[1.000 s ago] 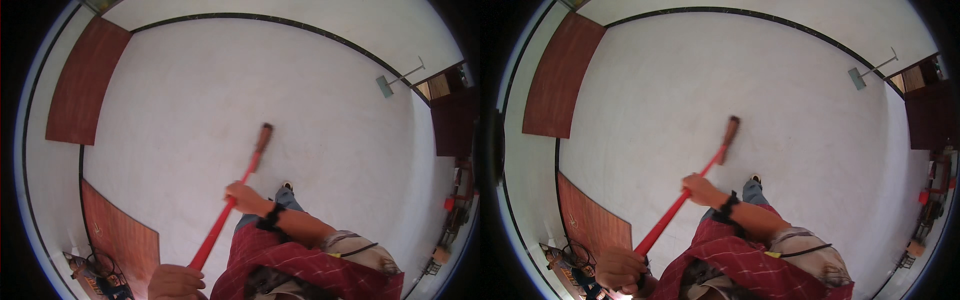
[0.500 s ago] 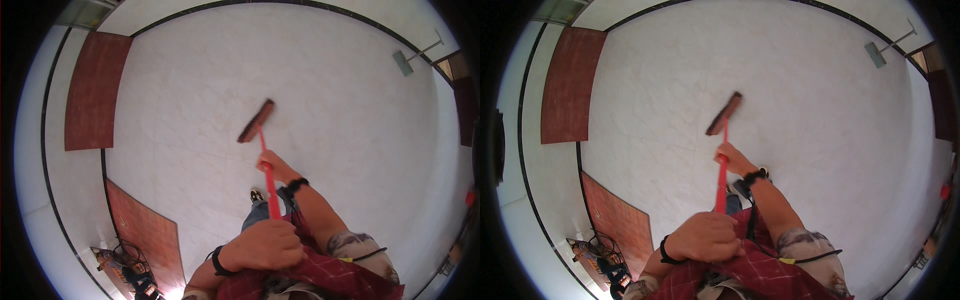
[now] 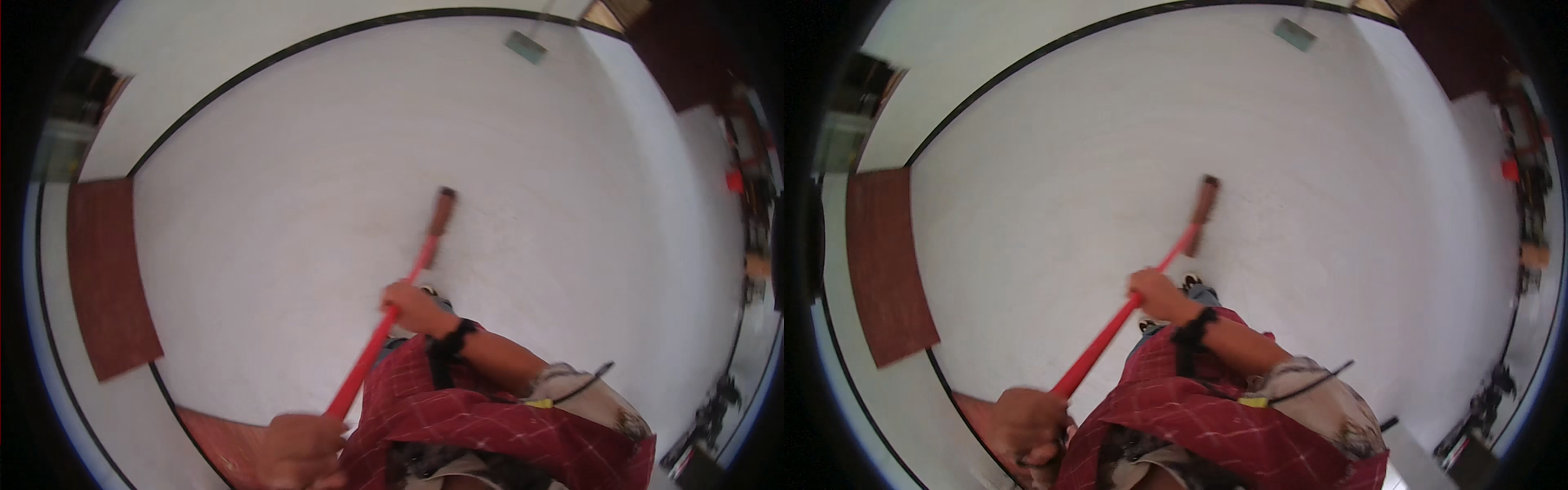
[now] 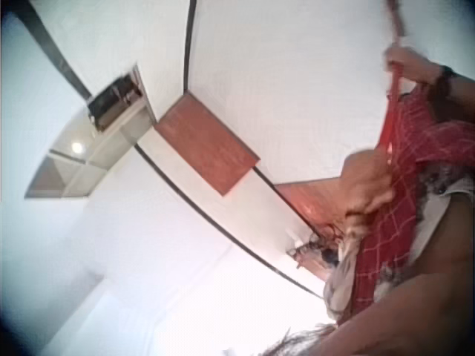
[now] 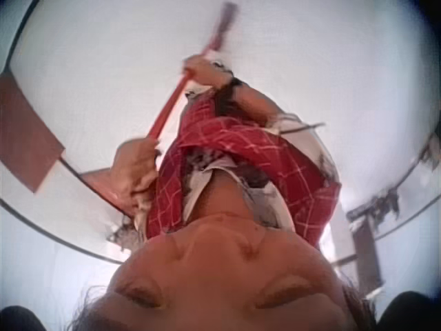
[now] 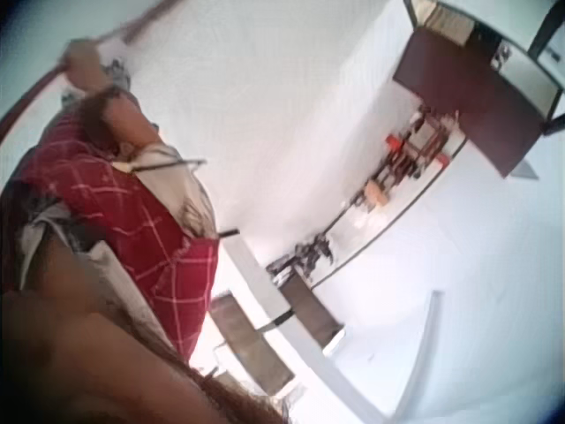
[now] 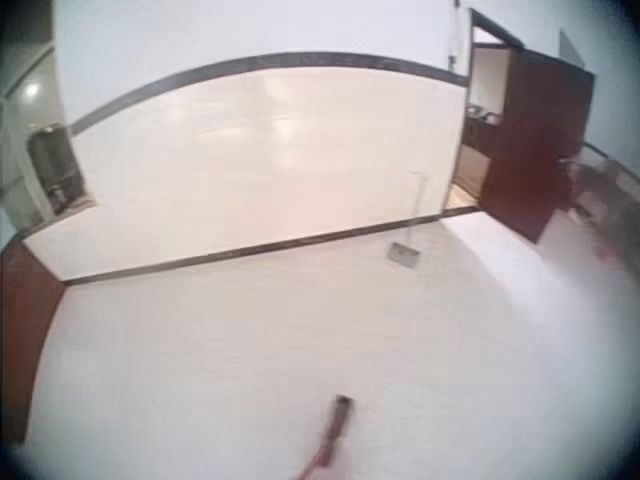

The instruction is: The person sweeps the floor of a large room with a broom, gathering dirt and debris into a pile, and then uses a dustpan to collect it.

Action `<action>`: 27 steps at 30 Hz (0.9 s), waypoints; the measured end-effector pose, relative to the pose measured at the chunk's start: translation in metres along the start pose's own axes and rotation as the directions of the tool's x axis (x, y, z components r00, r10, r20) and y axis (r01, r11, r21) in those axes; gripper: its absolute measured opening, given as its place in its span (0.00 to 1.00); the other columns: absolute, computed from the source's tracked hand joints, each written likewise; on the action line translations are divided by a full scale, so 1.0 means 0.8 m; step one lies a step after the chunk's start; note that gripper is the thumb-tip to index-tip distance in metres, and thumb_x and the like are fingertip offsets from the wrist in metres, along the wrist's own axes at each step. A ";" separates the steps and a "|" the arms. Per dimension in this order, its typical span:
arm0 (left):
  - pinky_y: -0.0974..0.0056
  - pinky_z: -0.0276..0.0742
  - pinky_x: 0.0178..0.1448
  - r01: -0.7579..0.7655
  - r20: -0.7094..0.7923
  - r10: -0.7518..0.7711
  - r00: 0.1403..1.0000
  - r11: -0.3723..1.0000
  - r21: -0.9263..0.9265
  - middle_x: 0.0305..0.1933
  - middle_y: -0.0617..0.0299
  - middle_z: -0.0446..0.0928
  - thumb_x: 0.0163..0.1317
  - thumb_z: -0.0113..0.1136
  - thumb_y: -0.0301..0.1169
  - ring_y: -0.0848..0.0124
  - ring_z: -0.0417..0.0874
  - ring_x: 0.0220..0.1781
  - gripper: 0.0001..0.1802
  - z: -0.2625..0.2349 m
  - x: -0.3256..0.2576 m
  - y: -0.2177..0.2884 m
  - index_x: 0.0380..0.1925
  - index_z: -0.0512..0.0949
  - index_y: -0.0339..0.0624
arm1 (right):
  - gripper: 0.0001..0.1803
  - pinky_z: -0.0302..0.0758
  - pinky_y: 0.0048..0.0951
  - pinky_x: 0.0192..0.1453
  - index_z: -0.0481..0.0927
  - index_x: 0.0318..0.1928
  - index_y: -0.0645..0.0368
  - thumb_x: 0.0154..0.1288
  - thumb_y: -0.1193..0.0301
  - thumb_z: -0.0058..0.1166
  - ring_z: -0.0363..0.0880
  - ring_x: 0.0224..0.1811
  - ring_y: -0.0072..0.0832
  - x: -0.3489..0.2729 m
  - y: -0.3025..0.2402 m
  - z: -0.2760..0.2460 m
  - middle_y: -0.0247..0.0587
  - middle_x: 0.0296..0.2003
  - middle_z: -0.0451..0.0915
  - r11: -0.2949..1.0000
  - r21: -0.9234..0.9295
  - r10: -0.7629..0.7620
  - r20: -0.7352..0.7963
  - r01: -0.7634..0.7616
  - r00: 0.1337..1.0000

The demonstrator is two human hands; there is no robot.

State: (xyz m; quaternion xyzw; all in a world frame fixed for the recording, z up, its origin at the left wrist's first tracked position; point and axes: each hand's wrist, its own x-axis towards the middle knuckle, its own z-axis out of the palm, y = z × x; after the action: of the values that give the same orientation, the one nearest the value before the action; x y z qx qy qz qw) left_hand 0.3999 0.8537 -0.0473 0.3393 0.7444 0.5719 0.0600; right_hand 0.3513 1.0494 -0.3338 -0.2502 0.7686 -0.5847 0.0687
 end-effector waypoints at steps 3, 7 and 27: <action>0.62 0.76 0.26 0.050 -0.159 -0.044 0.986 0.998 0.040 0.17 0.58 0.74 0.38 0.55 0.24 0.62 0.79 0.21 0.03 0.003 -0.008 0.028 0.14 0.71 0.38 | 0.05 0.69 0.39 0.42 0.73 0.27 0.55 0.49 0.75 0.56 0.72 0.35 0.43 0.052 -0.025 0.063 0.42 0.28 0.75 0.996 0.080 -0.054 0.090 0.047 0.995; 0.50 0.75 0.33 0.091 -0.129 -0.045 0.991 0.922 0.376 0.25 0.53 0.76 0.34 0.68 0.28 0.53 0.80 0.29 0.15 0.060 0.019 -0.022 0.25 0.74 0.38 | 0.05 0.70 0.38 0.40 0.72 0.25 0.57 0.50 0.75 0.56 0.73 0.35 0.43 0.081 0.048 0.093 0.42 0.27 0.76 0.950 0.309 -0.101 0.191 0.038 0.976; 0.55 0.77 0.47 0.128 -0.417 -0.187 0.889 0.978 -0.163 0.33 0.51 0.80 0.46 0.65 0.21 0.52 0.83 0.40 0.06 0.195 -0.216 0.006 0.24 0.76 0.35 | 0.06 0.69 0.41 0.38 0.73 0.26 0.57 0.50 0.73 0.58 0.73 0.34 0.46 -0.213 0.023 0.006 0.44 0.26 0.75 0.954 -0.299 0.052 0.108 -0.017 0.993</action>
State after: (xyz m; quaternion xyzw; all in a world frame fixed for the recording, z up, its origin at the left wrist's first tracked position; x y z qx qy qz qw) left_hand 0.6086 0.8813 -0.1473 0.1384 0.7251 0.6736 -0.0374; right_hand 0.4950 1.1276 -0.3844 -0.2773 0.8469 -0.4457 0.0842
